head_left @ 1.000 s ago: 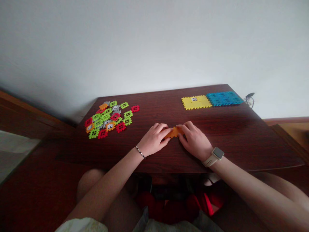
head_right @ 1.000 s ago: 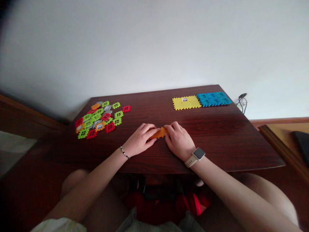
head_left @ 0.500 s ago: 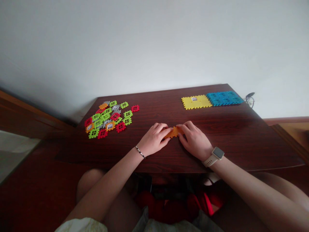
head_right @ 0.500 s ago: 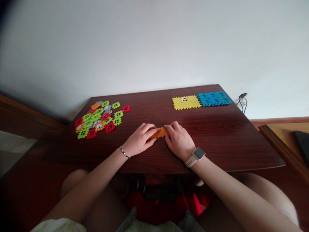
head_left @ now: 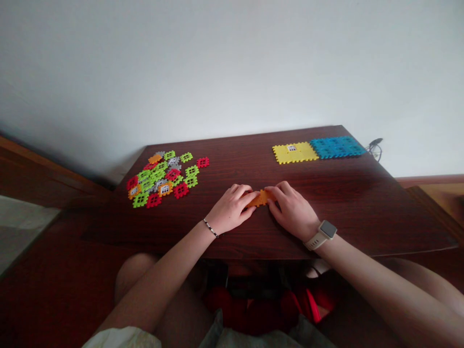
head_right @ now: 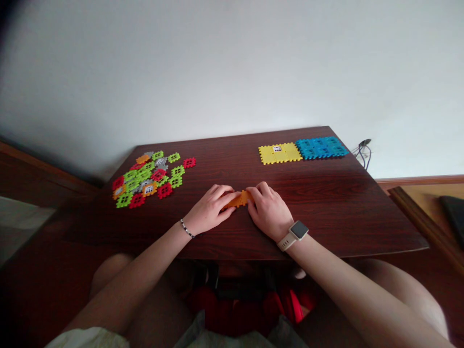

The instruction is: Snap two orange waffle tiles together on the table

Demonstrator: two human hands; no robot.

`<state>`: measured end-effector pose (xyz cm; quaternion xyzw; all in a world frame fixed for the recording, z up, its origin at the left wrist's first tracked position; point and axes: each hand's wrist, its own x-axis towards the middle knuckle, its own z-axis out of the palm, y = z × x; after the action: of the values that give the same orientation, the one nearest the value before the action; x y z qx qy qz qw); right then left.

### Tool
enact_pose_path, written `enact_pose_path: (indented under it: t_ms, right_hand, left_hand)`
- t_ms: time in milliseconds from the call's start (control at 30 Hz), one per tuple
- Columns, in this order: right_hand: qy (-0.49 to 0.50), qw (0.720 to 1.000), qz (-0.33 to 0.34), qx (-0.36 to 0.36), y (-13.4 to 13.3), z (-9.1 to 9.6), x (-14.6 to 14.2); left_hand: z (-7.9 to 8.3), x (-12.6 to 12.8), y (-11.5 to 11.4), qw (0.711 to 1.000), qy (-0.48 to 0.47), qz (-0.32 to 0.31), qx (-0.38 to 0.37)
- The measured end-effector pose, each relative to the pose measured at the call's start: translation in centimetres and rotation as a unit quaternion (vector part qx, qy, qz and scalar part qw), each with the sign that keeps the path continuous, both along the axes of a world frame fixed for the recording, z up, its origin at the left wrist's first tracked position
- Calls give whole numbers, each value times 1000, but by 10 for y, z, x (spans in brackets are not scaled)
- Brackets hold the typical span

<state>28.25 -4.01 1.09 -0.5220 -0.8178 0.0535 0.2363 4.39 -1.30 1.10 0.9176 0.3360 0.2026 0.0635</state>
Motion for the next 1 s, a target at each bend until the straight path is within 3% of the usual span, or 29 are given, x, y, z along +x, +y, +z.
enact_pose_path:
  t_ms: [1000]
  right_hand:
    - [4, 1000, 3, -4, 1, -1, 1]
  left_hand:
    - [1, 0, 0, 1000, 3, 3, -6]
